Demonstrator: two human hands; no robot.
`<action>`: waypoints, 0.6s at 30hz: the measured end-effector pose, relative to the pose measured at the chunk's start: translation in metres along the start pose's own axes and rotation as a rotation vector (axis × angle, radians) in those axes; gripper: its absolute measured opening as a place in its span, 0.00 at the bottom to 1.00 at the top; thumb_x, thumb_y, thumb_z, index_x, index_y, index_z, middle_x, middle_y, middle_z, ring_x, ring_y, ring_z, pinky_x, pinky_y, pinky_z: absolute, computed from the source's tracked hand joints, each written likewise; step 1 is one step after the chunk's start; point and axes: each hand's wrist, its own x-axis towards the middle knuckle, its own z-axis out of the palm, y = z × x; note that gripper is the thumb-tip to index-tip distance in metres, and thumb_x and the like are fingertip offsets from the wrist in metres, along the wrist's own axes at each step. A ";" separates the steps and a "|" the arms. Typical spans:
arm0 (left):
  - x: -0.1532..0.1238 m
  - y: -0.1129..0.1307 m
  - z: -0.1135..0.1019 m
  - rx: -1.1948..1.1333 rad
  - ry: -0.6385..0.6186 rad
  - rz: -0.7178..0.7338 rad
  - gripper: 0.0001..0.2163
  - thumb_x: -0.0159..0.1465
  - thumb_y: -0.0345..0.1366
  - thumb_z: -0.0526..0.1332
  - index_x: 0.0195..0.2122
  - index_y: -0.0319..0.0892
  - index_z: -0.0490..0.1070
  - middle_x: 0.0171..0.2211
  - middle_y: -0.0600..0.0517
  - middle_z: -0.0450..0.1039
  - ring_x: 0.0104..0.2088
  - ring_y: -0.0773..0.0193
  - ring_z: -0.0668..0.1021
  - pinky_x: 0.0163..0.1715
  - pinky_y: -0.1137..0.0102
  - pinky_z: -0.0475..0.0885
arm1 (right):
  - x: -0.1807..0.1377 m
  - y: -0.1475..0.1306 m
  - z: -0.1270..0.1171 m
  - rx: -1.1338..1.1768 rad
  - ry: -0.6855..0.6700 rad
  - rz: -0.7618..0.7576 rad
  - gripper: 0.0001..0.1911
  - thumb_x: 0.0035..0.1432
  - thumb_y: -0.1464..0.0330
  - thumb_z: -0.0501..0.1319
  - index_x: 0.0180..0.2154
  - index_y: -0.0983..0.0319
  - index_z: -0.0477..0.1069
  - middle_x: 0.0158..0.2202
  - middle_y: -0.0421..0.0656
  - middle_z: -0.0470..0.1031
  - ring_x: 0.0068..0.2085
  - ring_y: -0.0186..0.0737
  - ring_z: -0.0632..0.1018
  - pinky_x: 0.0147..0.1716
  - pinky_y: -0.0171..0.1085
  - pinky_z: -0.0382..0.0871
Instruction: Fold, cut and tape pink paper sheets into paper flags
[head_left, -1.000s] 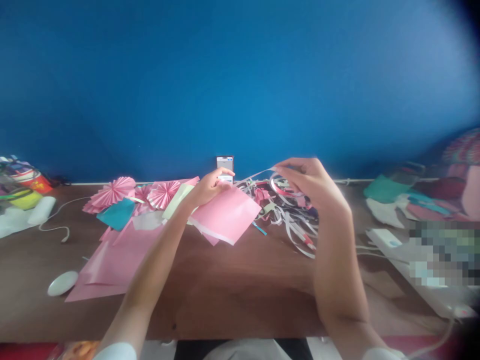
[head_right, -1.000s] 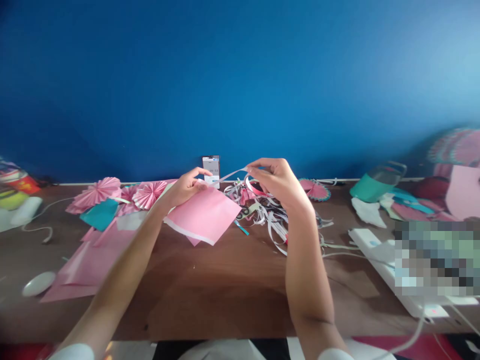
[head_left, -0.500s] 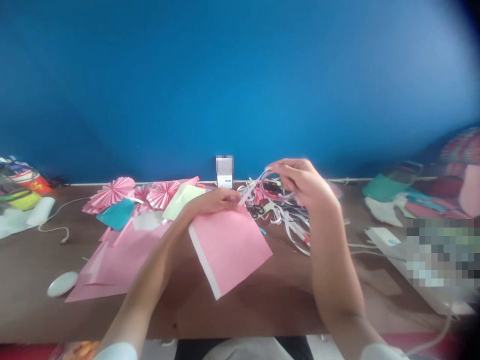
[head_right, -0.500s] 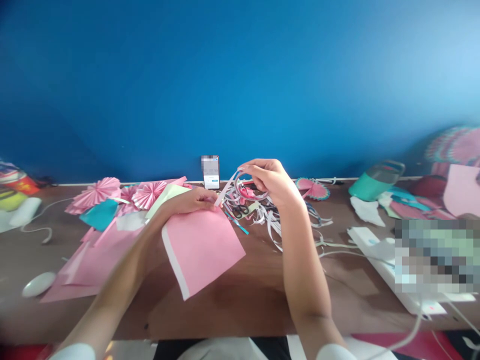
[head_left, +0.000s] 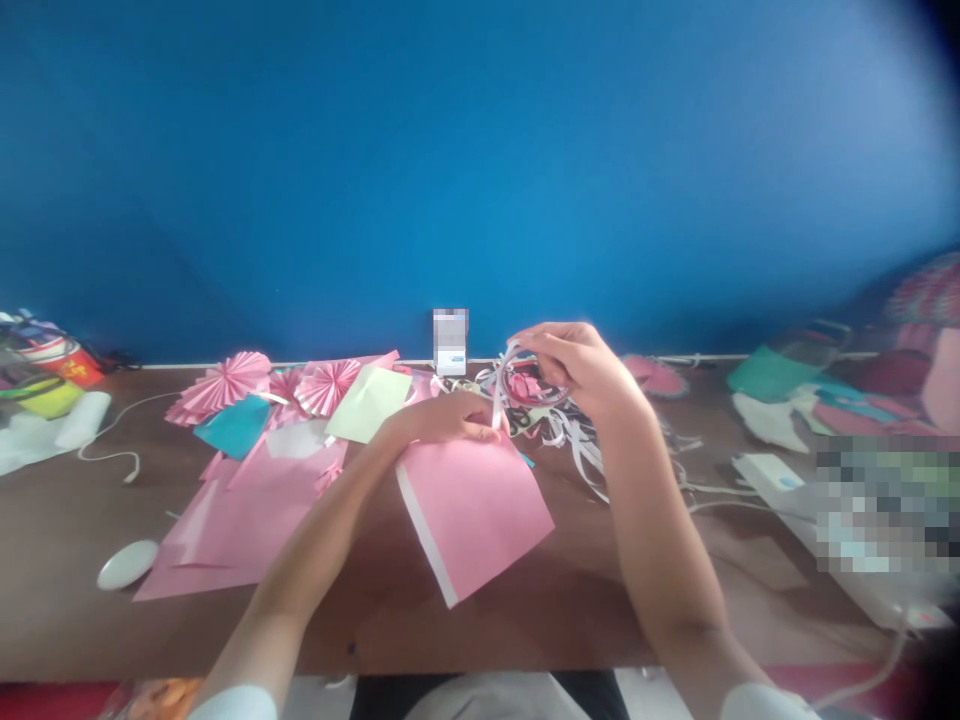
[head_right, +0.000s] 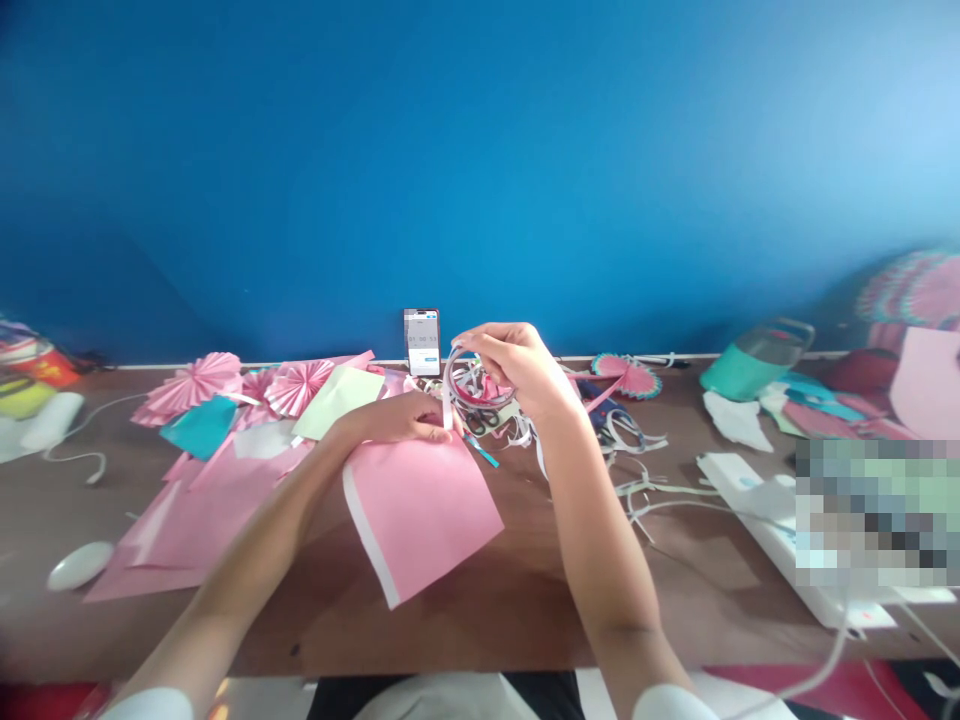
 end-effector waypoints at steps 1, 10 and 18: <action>0.000 0.000 0.001 0.008 0.004 -0.005 0.14 0.64 0.48 0.59 0.40 0.44 0.75 0.39 0.50 0.75 0.36 0.60 0.75 0.34 0.69 0.64 | 0.000 0.000 0.001 0.004 -0.001 -0.002 0.10 0.51 0.64 0.67 0.33 0.66 0.80 0.11 0.31 0.55 0.15 0.25 0.53 0.17 0.33 0.42; 0.000 0.006 0.007 -0.023 -0.021 0.050 0.13 0.65 0.45 0.59 0.46 0.47 0.75 0.44 0.50 0.77 0.43 0.59 0.76 0.42 0.68 0.66 | -0.004 -0.001 0.008 -0.025 -0.005 -0.021 0.10 0.53 0.64 0.66 0.34 0.65 0.80 0.11 0.31 0.55 0.16 0.25 0.54 0.17 0.33 0.43; -0.001 0.006 0.007 -0.008 -0.035 0.068 0.11 0.66 0.42 0.59 0.46 0.47 0.75 0.44 0.51 0.78 0.43 0.59 0.77 0.45 0.67 0.67 | -0.009 -0.005 0.013 -0.072 -0.039 -0.045 0.10 0.55 0.65 0.64 0.35 0.65 0.80 0.12 0.33 0.57 0.17 0.26 0.55 0.18 0.34 0.44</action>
